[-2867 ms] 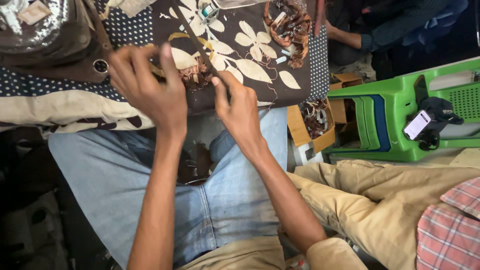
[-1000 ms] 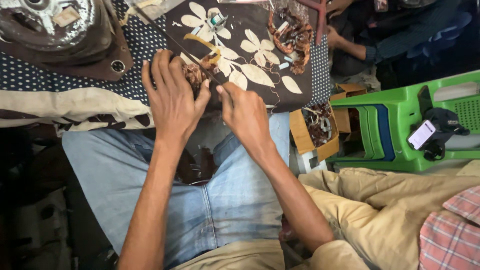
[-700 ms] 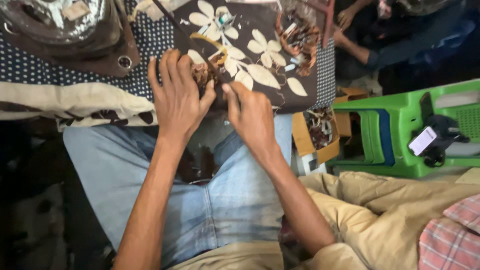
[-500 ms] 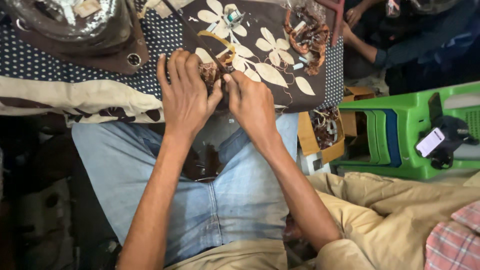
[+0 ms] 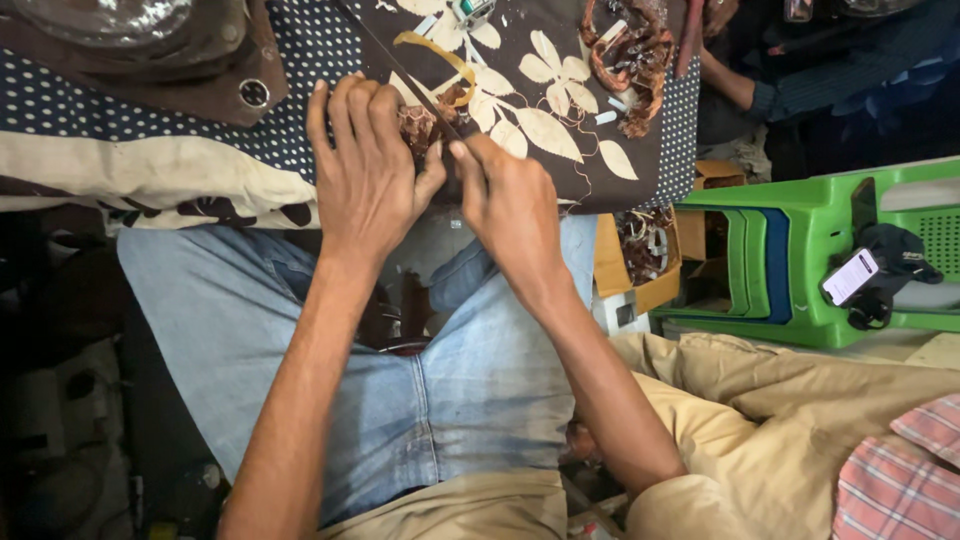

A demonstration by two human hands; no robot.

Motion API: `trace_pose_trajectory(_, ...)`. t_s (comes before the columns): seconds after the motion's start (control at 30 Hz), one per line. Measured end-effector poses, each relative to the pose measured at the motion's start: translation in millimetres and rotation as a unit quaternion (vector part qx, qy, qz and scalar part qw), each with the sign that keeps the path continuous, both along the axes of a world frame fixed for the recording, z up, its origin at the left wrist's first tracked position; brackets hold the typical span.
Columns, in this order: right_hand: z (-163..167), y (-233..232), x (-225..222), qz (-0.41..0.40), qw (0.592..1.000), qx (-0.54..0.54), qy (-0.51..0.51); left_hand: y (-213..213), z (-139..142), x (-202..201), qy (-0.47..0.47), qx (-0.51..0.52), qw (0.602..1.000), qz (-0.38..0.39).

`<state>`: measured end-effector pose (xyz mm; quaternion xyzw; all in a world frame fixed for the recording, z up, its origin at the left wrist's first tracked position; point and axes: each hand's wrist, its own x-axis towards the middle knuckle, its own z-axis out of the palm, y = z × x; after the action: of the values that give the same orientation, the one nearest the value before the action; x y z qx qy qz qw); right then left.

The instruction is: The person sits and pulls copper wire out of burnt motor-winding coils, unwinding and gathering the wire by hand. They then hold a coil against a long flat metal strip on the table and work the wire free, placing processed material aside.

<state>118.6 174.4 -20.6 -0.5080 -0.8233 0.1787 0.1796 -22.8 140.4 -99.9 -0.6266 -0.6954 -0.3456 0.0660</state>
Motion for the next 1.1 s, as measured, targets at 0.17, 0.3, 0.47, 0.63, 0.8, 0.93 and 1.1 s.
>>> trace_pose_trajectory(0.17,10.3,-20.9,17.0,-0.012,0.999,-0.013,0.044,-0.9,-2.5,0.6,0.007,0.022,1.000,0.005)
trace_pose_trajectory(0.3,9.1,-13.4,9.8,-0.023,0.998,-0.020,0.056,-1.9,-2.7,1.3,0.013,-0.002,1.000,-0.002)
trace_pose_trajectory(0.47,5.4,7.8,-6.7,0.012,0.999,0.011,0.031,0.9,0.2,0.2,0.012,0.020,1.000,-0.004)
trace_pose_trajectory(0.63,5.8,8.9,-7.6,0.012,1.000,-0.001,0.007,-0.2,-0.8,-0.6,0.009,0.010,1.000,-0.002)
trace_pose_trajectory(0.8,8.0,7.5,-6.8,0.004,1.000,-0.013,0.005,-0.7,-0.6,0.8,0.011,0.011,1.000,-0.002)
trace_pose_trajectory(0.93,10.5,6.3,-9.9,0.004,1.000,-0.014,0.004,-1.1,1.9,0.8,0.008,0.021,1.000,-0.006)
trace_pose_trajectory(1.1,10.1,3.3,-13.2,0.004,1.000,0.002,-0.027,-2.0,2.0,0.8,0.000,0.023,1.000,-0.004)
